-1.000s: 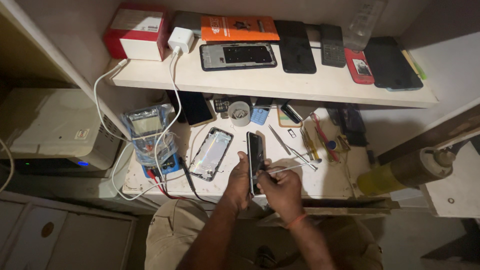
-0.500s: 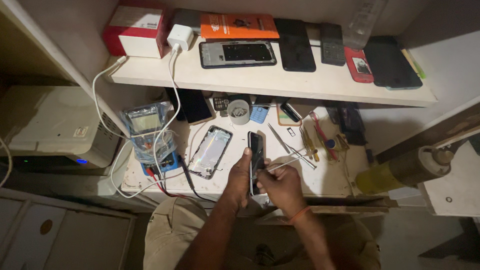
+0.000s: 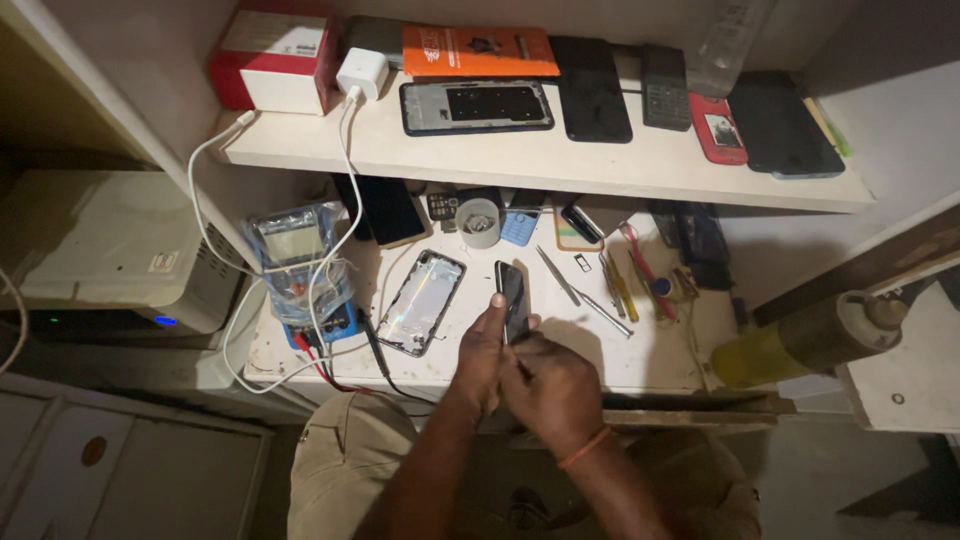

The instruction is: The person pries open a smartphone at a cluttered repair workbench, using a small prying tool to separate the display from the body. They then work on the exposed internal board next to a red replacement part, manipulating components with the tool while steadying the phone with the other hand.

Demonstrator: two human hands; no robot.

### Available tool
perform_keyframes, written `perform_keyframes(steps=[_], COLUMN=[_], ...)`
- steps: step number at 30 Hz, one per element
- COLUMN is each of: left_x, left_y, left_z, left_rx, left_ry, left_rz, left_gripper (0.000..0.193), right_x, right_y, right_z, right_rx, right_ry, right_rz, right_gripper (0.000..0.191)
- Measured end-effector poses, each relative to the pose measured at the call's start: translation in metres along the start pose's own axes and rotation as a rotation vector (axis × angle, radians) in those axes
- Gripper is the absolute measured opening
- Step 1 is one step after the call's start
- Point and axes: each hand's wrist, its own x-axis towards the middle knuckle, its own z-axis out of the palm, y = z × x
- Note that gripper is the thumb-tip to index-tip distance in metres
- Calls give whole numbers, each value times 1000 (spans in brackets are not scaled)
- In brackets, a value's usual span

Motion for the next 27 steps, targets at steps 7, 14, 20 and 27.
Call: perform_keyframes(steps=[7, 14, 20, 27], left_x=[-5, -1, 4, 5], left_y=[1, -3, -4, -11], left_z=[3, -1, 1, 1], left_rx=[57, 102, 40, -47], left_ry=[-50, 14, 62, -39], left_rz=[21, 24, 21, 94], left_gripper=[57, 68, 54, 42], right_x=[9, -1, 2, 33], right_y=[41, 43, 28, 2], right_z=[2, 9, 3, -37], right_rx=[840, 685, 442, -16], right_ry=[-169, -118, -53, -323], right_rz=[894, 646, 342, -51], right_gripper=[22, 11, 13, 14])
